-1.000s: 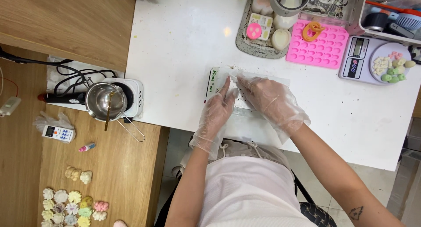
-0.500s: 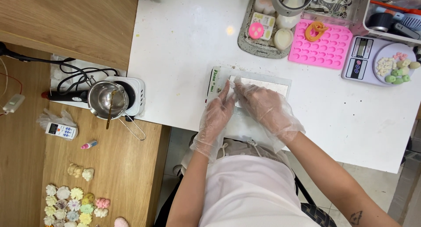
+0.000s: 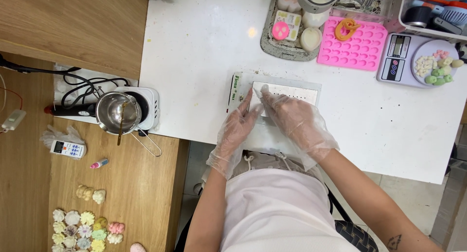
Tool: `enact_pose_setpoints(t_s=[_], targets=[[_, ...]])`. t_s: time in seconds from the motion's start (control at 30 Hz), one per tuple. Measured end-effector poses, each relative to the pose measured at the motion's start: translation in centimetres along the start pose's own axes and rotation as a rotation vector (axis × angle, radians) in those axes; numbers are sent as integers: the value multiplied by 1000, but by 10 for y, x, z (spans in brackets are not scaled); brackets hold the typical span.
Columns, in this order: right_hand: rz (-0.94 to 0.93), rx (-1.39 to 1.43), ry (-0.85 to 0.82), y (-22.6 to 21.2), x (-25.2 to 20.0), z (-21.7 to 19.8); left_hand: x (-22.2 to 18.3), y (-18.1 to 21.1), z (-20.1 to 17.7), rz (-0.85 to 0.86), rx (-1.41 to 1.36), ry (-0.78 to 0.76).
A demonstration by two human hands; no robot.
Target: Cleaning residue from a wax machine and melting pot using an applicator stick and tissue.
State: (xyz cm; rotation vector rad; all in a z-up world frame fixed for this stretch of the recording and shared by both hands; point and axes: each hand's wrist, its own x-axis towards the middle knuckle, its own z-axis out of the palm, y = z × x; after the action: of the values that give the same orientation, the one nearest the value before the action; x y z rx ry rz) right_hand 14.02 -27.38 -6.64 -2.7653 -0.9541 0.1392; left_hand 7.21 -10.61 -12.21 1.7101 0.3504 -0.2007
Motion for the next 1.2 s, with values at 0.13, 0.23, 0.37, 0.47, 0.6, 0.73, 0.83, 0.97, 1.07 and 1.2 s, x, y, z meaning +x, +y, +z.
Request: enact_pose_setpoints(t_s=[0.13,0.23,0.37,0.47,0.6,0.73,0.83,0.97,1.07,1.2], targets=[[21,23,3,5,-10,4,-3,-4,-1,62,-7,-22],[54,56,33,8,-13,4,-6,-9,-5,49,44,-28],[61,-116,-77,-8,-6,-3,-8,-10,-5,85,75,-29],[43,-39,2,-10,-9,17,-11,21,-10,-162,107,-62],[40,-11,19,-22,-6,6,-8,9,-10,-128,64,-70],[155,150,55,-20,-12,8,-7,12,-10,-124,102,-84],[297,142,5,-22,-16,-7,-6,-8,-8,-156,79,-95],[398,56,-12,-36,-36,-45,3,-69,-4,460,-9,-84],[473,37,-48,-38,-49,-16,1,-28,-16,192,113,-156],[469,-47,19,-56,-46,8,3,9,-28,4,251,-234]])
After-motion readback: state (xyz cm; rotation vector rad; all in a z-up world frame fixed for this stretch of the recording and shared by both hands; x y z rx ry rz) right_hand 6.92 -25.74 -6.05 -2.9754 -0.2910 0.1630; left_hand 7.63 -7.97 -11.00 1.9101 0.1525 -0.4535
